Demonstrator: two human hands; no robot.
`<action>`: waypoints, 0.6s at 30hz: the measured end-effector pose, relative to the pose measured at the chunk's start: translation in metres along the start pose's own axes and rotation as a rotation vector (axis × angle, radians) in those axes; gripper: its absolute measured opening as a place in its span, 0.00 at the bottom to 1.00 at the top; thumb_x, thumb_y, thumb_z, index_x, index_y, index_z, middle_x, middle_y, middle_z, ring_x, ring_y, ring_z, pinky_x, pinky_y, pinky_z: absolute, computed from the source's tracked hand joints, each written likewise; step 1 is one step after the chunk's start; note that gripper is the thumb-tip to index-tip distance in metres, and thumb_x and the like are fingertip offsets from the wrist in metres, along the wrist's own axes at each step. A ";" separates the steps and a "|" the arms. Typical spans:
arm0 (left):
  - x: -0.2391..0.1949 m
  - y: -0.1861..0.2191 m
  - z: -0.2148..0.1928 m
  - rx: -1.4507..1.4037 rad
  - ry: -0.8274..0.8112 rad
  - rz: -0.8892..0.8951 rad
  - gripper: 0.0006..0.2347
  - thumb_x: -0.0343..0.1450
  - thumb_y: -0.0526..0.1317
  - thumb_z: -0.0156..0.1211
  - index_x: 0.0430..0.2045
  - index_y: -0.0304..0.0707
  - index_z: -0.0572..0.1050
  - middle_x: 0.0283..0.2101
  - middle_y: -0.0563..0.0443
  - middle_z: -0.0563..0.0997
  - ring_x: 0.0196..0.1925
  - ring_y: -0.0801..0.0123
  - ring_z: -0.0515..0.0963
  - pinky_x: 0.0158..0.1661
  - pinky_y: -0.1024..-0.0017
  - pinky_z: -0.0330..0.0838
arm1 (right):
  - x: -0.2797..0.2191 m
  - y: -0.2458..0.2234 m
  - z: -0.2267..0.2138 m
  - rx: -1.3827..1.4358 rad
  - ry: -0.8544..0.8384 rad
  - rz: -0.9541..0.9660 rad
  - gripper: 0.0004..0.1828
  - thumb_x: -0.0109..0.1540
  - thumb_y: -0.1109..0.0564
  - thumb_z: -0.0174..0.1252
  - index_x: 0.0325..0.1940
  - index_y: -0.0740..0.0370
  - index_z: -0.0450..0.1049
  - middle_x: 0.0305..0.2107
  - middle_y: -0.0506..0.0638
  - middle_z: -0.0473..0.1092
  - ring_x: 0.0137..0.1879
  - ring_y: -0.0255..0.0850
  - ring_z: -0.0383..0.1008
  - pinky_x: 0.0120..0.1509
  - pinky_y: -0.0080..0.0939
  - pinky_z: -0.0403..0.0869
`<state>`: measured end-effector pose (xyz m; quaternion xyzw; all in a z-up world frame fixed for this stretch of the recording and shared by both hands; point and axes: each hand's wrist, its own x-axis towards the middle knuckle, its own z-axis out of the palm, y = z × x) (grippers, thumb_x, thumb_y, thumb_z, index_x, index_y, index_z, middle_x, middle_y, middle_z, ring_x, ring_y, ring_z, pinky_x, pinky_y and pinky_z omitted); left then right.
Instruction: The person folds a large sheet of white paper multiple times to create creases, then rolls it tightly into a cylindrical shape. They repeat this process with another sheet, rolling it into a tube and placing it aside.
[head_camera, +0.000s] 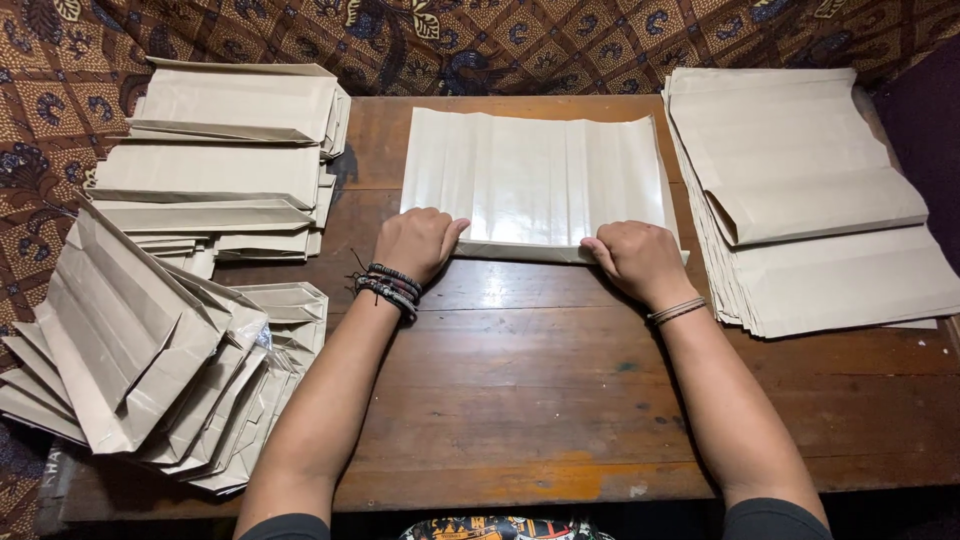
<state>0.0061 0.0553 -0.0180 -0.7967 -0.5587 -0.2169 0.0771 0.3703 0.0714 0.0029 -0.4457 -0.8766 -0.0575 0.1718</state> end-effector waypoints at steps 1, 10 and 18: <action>0.000 0.001 -0.001 0.001 0.001 -0.001 0.23 0.79 0.57 0.40 0.17 0.48 0.71 0.18 0.52 0.73 0.26 0.58 0.82 0.28 0.64 0.76 | 0.000 0.000 -0.001 0.000 0.001 -0.001 0.25 0.72 0.38 0.45 0.25 0.51 0.66 0.18 0.50 0.66 0.31 0.47 0.77 0.36 0.44 0.75; 0.002 0.014 0.023 0.075 0.176 0.191 0.12 0.77 0.53 0.43 0.39 0.51 0.73 0.35 0.58 0.72 0.40 0.66 0.76 0.42 0.68 0.71 | 0.001 -0.004 -0.008 0.090 -0.100 0.093 0.27 0.72 0.37 0.44 0.24 0.52 0.66 0.18 0.52 0.68 0.32 0.50 0.77 0.38 0.46 0.74; -0.003 0.045 0.013 -0.013 0.040 0.345 0.12 0.80 0.52 0.41 0.37 0.48 0.69 0.28 0.57 0.67 0.32 0.63 0.75 0.32 0.67 0.70 | 0.003 -0.017 -0.021 0.056 -0.227 0.102 0.26 0.72 0.37 0.42 0.28 0.52 0.69 0.19 0.52 0.70 0.34 0.51 0.78 0.40 0.48 0.76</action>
